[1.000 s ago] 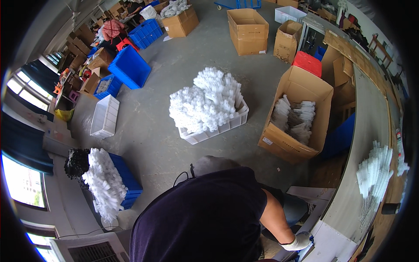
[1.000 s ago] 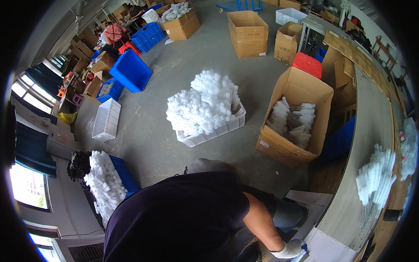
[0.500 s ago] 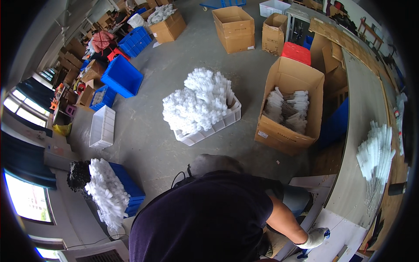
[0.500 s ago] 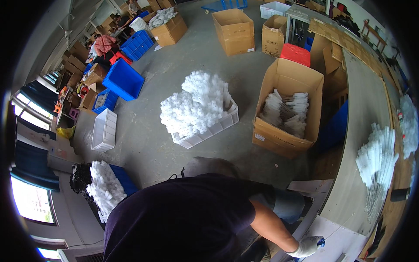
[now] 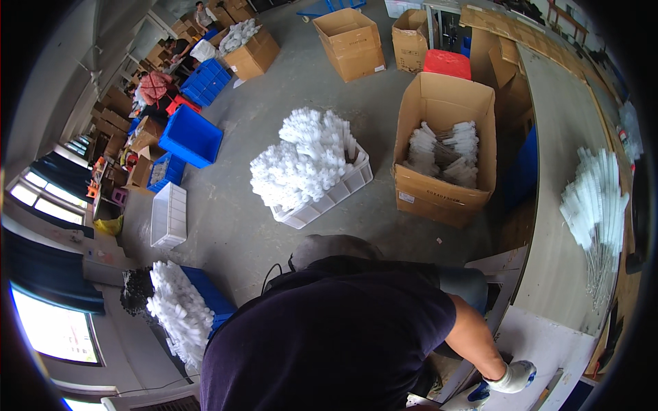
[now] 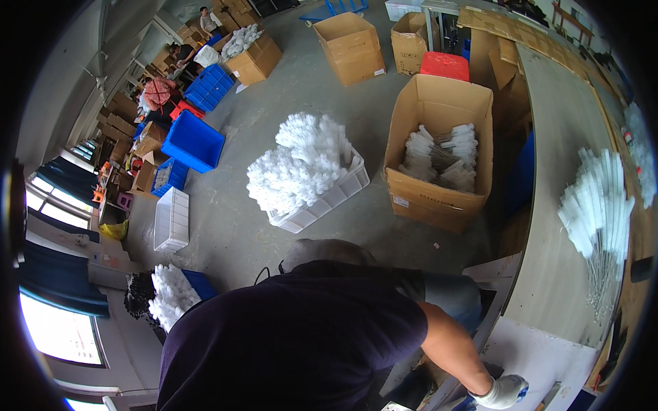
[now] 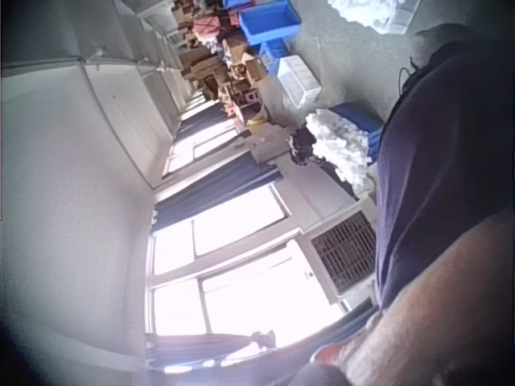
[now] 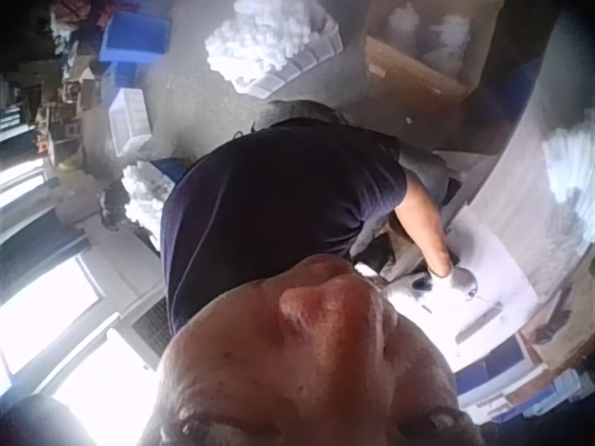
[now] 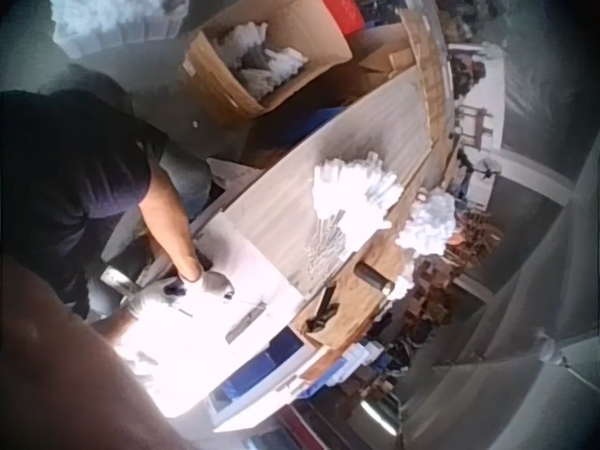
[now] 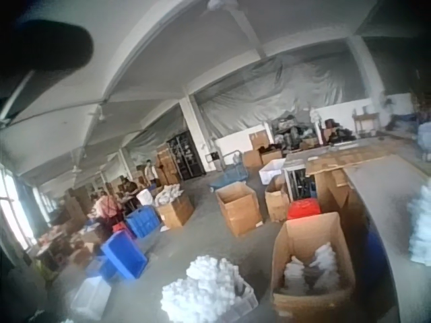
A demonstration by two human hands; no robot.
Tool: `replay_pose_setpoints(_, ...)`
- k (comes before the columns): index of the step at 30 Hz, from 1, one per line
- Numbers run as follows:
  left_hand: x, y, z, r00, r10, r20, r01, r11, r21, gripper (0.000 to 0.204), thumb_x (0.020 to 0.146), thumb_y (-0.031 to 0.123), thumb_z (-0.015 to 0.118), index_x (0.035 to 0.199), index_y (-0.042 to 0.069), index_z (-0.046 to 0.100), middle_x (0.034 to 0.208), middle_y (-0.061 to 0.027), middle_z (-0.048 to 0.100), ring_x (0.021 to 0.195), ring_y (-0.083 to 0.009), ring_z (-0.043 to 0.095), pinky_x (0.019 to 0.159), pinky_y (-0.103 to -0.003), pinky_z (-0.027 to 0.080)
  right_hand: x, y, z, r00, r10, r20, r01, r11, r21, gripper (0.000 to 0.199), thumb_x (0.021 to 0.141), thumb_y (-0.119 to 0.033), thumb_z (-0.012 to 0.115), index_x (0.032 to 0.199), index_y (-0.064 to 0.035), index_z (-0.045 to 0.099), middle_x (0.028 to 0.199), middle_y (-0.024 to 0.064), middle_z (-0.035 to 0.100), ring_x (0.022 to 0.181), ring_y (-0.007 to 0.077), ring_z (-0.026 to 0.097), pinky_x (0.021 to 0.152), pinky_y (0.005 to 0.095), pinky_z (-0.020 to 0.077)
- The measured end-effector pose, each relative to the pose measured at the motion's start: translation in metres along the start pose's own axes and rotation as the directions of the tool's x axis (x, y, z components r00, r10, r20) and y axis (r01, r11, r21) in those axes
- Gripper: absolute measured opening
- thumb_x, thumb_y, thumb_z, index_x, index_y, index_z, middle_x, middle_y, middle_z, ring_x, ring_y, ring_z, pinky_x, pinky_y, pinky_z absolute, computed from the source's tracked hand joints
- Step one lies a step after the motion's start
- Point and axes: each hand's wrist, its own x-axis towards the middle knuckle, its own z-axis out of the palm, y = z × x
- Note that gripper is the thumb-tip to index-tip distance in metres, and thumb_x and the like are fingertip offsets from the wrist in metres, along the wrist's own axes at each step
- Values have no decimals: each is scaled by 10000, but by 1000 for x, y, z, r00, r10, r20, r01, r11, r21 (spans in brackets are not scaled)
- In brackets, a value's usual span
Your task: The person inserts white plastic bristle heads onto metal wire rods using a wooden jig on a workbench. They repeatedly pick up a bristle head and a wire rod, align them on the jig, and push them together to form a brush. The finished brushes are placed in a pile on the table.
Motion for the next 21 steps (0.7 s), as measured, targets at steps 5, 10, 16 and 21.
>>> replay_pose_setpoints(5, 15, 2, -7, 993, 10, 115, 16, 973, -228, 319, 888, 315, 605, 1063, 48, 611, 901, -123, 628, 783, -284, 617, 748, -445, 488, 0, 5, 4, 999, -4, 31, 3, 1000, 17, 428, 902, -295, 767, 1068, 80, 644, 854, 172, 717, 744, 367, 676, 773, 493, 548)
replay_pose_setpoints(10, 18, 9, -29, 989, -2, 149, 53, 940, -336, 387, 858, 344, 639, 1066, 17, 618, 902, -132, 649, 782, -301, 637, 738, -461, 498, 0, -1, 2, 999, -25, -28, 25, 1000, 3, 437, 899, -296, 774, 1065, 86, 643, 848, 172, 717, 735, 363, 676, 769, 493, 551)
replay_pose_setpoints(16, 15, -17, -81, 994, -94, 47, 104, 945, -309, 471, 823, 379, 679, 1069, -20, 625, 903, -142, 674, 780, -320, 662, 726, -481, 510, 12, -8, 3, 992, -105, -74, 104, 994, -19, 447, 895, -297, 783, 1060, 93, 641, 841, 171, 717, 725, 359, 677, 764, 492, 554)
replay_pose_setpoints(21, -24, -51, -128, 966, 105, -234, -169, 947, -273, 411, 840, 343, 666, 1034, -7, 573, 912, -174, 635, 833, -353, 633, 782, -479, 487, 0, -3, 5, 989, -111, -98, 111, 994, -3, 456, 892, -298, 791, 1057, 99, 640, 835, 170, 718, 716, 356, 678, 760, 492, 557)
